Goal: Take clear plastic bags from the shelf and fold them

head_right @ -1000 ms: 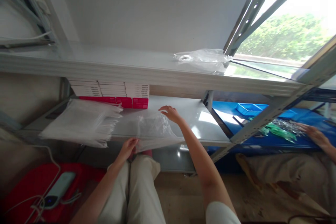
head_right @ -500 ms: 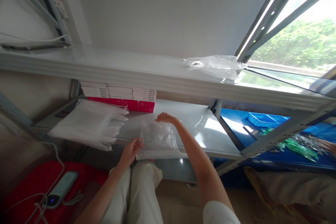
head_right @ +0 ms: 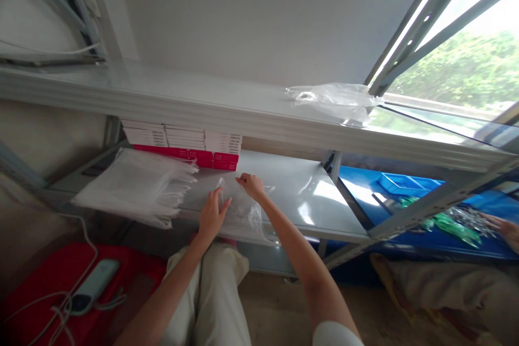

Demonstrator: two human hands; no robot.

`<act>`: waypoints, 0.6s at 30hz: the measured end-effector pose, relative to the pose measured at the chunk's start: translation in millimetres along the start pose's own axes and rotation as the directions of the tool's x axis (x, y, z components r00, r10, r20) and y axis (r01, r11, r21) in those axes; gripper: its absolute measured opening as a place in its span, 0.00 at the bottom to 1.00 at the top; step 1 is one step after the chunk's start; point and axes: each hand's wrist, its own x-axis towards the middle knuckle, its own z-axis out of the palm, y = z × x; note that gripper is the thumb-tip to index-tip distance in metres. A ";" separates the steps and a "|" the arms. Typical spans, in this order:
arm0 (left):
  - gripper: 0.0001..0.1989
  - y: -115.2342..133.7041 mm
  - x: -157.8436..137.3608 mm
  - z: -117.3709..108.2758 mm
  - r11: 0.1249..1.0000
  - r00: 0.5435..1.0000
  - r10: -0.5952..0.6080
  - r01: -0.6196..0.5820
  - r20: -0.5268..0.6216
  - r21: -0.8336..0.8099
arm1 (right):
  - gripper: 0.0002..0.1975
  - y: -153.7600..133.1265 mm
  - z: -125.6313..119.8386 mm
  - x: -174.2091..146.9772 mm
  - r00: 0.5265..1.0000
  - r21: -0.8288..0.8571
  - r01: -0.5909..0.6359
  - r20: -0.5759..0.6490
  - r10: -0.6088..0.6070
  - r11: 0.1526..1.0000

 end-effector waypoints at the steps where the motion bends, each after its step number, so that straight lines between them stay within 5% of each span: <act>1: 0.18 2.2 2.3 0.7 0.999 0.999 0.029 -0.030 0.029 0.041 | 0.19 -2.3 1.2 -1.6 1.000 0.019 -0.016 -0.002 0.016 1.000; 5: 0.12 4.8 8.7 7.2 0.992 0.997 -0.014 0.004 0.080 0.128 | 0.19 -7.3 4.9 -8.3 1.000 0.057 0.000 0.023 -0.002 0.998; 9: 0.04 -7.4 12.5 17.0 1.000 0.997 -0.013 0.015 0.070 -0.023 | 0.18 -2.4 3.7 -14.9 0.994 0.098 0.074 0.071 -0.081 0.992; 14: 0.09 -20.0 20.0 21.2 0.956 0.991 -0.130 0.131 0.022 -0.262 | 0.14 18.5 4.9 -17.2 0.966 0.289 0.193 0.114 -0.234 0.938; 18: 0.13 -9.4 21.6 16.0 0.956 0.986 -0.167 0.168 0.026 -0.239 | 0.10 30.6 16.7 -16.2 0.953 0.414 0.228 0.089 -0.289 0.881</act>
